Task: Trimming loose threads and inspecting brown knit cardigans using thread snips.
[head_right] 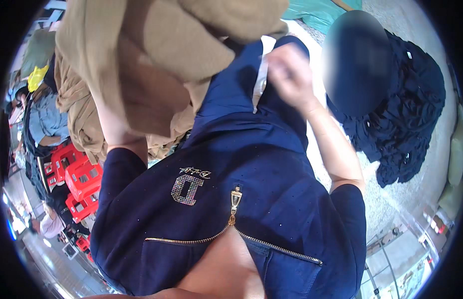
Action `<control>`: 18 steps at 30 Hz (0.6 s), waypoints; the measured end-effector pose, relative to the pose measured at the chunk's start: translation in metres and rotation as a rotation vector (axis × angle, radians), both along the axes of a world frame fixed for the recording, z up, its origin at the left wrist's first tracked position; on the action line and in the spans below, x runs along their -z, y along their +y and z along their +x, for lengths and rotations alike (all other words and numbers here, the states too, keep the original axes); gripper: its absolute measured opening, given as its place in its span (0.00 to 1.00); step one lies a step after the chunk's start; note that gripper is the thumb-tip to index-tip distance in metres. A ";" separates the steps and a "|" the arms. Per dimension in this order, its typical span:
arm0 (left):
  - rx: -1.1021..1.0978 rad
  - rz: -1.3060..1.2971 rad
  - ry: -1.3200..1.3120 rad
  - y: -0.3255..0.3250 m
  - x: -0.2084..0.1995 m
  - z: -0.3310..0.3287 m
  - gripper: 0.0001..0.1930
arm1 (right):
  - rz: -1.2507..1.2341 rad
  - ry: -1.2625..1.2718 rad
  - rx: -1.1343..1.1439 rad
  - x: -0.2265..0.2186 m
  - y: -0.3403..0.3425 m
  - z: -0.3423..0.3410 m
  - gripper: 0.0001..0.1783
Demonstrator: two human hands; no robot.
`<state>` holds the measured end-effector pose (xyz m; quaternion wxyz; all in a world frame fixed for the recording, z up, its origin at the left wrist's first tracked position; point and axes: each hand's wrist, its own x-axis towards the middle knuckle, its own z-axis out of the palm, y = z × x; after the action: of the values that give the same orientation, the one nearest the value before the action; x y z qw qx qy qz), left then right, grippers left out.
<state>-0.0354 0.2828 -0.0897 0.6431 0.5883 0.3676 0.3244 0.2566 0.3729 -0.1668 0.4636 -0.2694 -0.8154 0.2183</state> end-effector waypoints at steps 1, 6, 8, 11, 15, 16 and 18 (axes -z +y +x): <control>-0.052 0.007 0.014 -0.006 -0.003 -0.013 0.11 | -0.157 0.040 -0.104 0.003 -0.013 -0.031 0.17; -0.302 0.074 0.071 -0.043 -0.024 -0.067 0.11 | -0.451 0.063 -0.071 0.075 -0.007 -0.126 0.41; -0.411 0.103 0.082 -0.059 -0.030 -0.087 0.11 | -0.654 0.280 -0.171 0.074 -0.008 -0.149 0.32; -0.558 0.139 0.090 -0.079 -0.035 -0.115 0.11 | -0.961 0.124 -0.087 0.099 0.014 -0.153 0.10; -0.746 0.156 0.092 -0.112 -0.036 -0.148 0.12 | -0.761 0.629 0.173 0.055 0.095 -0.113 0.12; -0.800 0.152 0.092 -0.125 -0.035 -0.155 0.12 | -0.661 0.554 0.228 0.013 0.119 -0.085 0.12; -0.794 0.153 0.061 -0.104 -0.034 -0.169 0.12 | -0.399 0.817 0.098 -0.009 0.239 0.044 0.10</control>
<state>-0.2044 0.1787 -0.0562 0.4110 0.4562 0.5598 0.5564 0.3006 0.6120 -0.1573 0.6959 -0.2833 -0.4943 0.4371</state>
